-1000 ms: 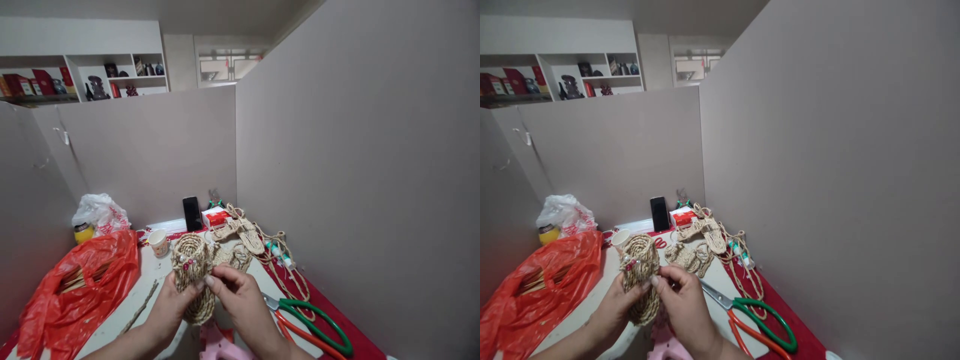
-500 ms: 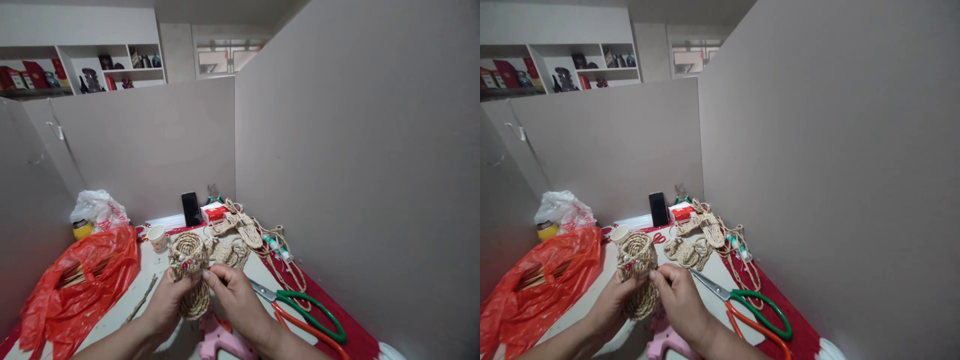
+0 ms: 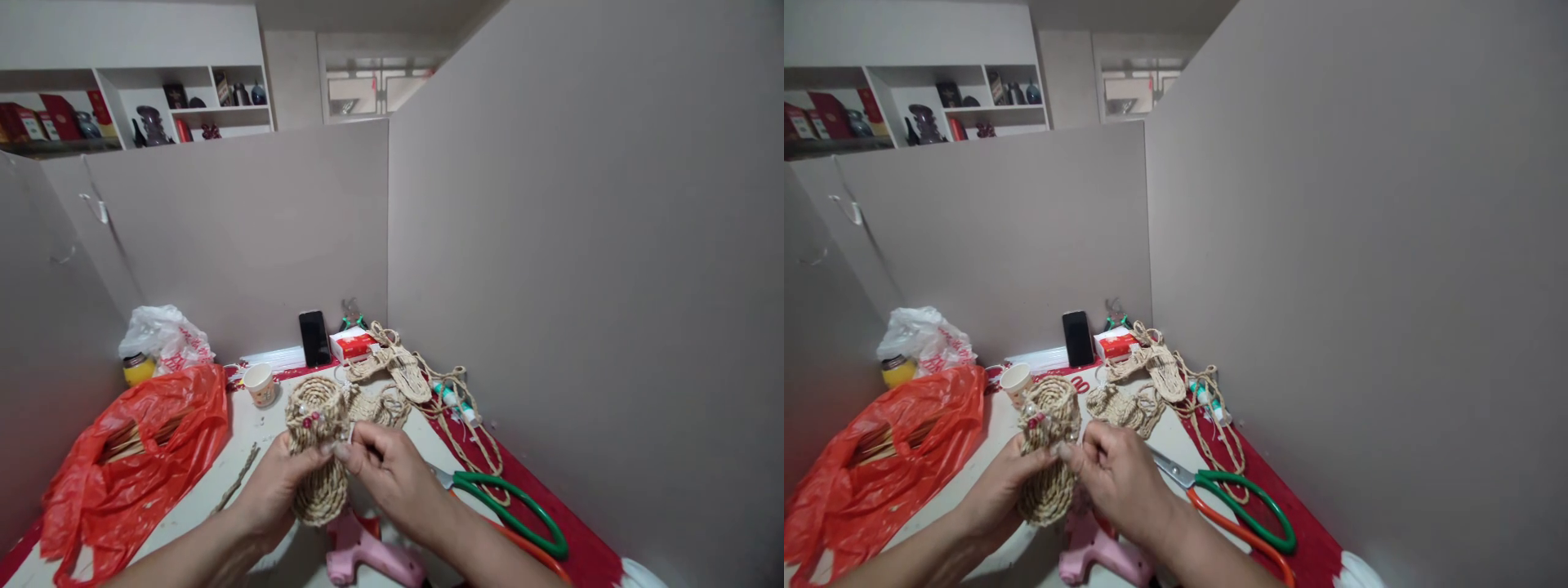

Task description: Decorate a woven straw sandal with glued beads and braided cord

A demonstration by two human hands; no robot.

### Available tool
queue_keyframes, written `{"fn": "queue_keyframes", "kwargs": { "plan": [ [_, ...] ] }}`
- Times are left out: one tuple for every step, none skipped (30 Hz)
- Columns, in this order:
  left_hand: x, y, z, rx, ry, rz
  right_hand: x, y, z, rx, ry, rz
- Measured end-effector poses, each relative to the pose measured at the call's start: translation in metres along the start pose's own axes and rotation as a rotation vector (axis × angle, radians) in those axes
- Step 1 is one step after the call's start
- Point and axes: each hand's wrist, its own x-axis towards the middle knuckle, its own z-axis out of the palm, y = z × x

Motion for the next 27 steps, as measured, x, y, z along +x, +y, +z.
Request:
{"fn": "queue_keyframes", "kwargs": {
  "plan": [
    [-0.002,-0.001,0.001,0.005,-0.017,0.002,0.0,-0.001,0.002,0.027,-0.019,0.002],
    [-0.003,-0.002,0.001,0.008,-0.025,0.004,-0.001,-0.002,0.004,0.048,-0.031,0.001],
    [-0.005,-0.003,0.002,0.012,-0.023,0.005,-0.002,-0.004,0.005,0.071,-0.04,0.003],
    [-0.006,-0.004,0.002,0.017,-0.015,0.006,-0.003,-0.005,0.006,0.098,-0.049,0.01],
    [-0.007,-0.004,0.002,0.022,-0.006,0.006,-0.004,-0.007,0.007,0.135,-0.061,0.021],
    [-0.008,-0.005,0.001,0.03,-0.004,0.003,-0.006,-0.008,0.009,0.186,-0.069,0.036],
    [-0.009,-0.005,0.001,0.038,-0.007,-0.003,-0.007,-0.008,0.01,0.244,-0.072,0.053],
    [-0.009,-0.004,0.001,0.044,-0.017,-0.008,-0.009,-0.008,0.012,0.3,-0.067,0.07],
    [-0.009,-0.004,0.0,0.051,-0.03,-0.011,-0.009,-0.008,0.014,0.343,-0.056,0.085],
    [-0.008,-0.004,0.0,0.055,-0.046,-0.009,-0.01,-0.007,0.015,0.366,-0.042,0.096],
    [-0.008,-0.003,0.0,0.053,-0.062,-0.005,-0.009,-0.007,0.016,0.376,-0.033,0.106],
    [-0.007,-0.003,0.0,0.045,-0.078,-0.001,-0.008,-0.005,0.016,0.376,-0.034,0.115],
    [-0.006,-0.002,0.0,0.029,-0.093,0.001,-0.007,-0.004,0.015,0.369,-0.049,0.12],
    [-0.005,-0.001,0.0,0.012,-0.112,-0.009,-0.006,-0.003,0.012,0.359,-0.07,0.122],
    [-0.005,-0.001,0.0,-0.007,-0.135,-0.031,-0.004,-0.001,0.009,0.345,-0.1,0.118],
    [-0.004,-0.001,0.0,-0.031,-0.159,-0.064,-0.003,0.0,0.006,0.328,-0.128,0.108],
    [-0.003,-0.001,0.0,-0.058,-0.177,-0.099,-0.002,0.002,0.002,0.305,-0.148,0.095],
    [-0.002,-0.001,0.0,-0.085,-0.187,-0.131,-0.001,0.003,-0.002,0.281,-0.159,0.079],
    [-0.002,-0.002,-0.001,-0.113,-0.184,-0.155,-0.001,0.004,-0.005,0.254,-0.162,0.063],
    [-0.001,-0.002,-0.001,-0.138,-0.169,-0.169,-0.001,0.004,-0.008,0.229,-0.163,0.046],
    [0.0,-0.003,-0.002,-0.16,-0.145,-0.172,-0.002,0.005,-0.01,0.209,-0.16,0.031],
    [0.001,-0.003,-0.002,-0.176,-0.117,-0.169,-0.002,0.005,-0.011,0.174,-0.155,0.01],
    [0.002,-0.003,-0.003,-0.189,-0.091,-0.165,-0.003,0.005,-0.011,0.112,-0.152,-0.017],
    [0.004,-0.003,-0.003,-0.201,-0.068,-0.16,-0.004,0.005,-0.011,0.018,-0.147,-0.048],
    [0.004,-0.004,-0.003,-0.211,-0.05,-0.156,-0.004,0.005,-0.009,-0.1,-0.144,-0.079],
    [0.005,-0.004,-0.002,-0.219,-0.04,-0.153,-0.005,0.005,-0.008,-0.231,-0.142,-0.111],
    [0.006,-0.005,-0.001,-0.224,-0.035,-0.147,-0.006,0.005,-0.005,-0.362,-0.142,-0.143]
  ]
}}
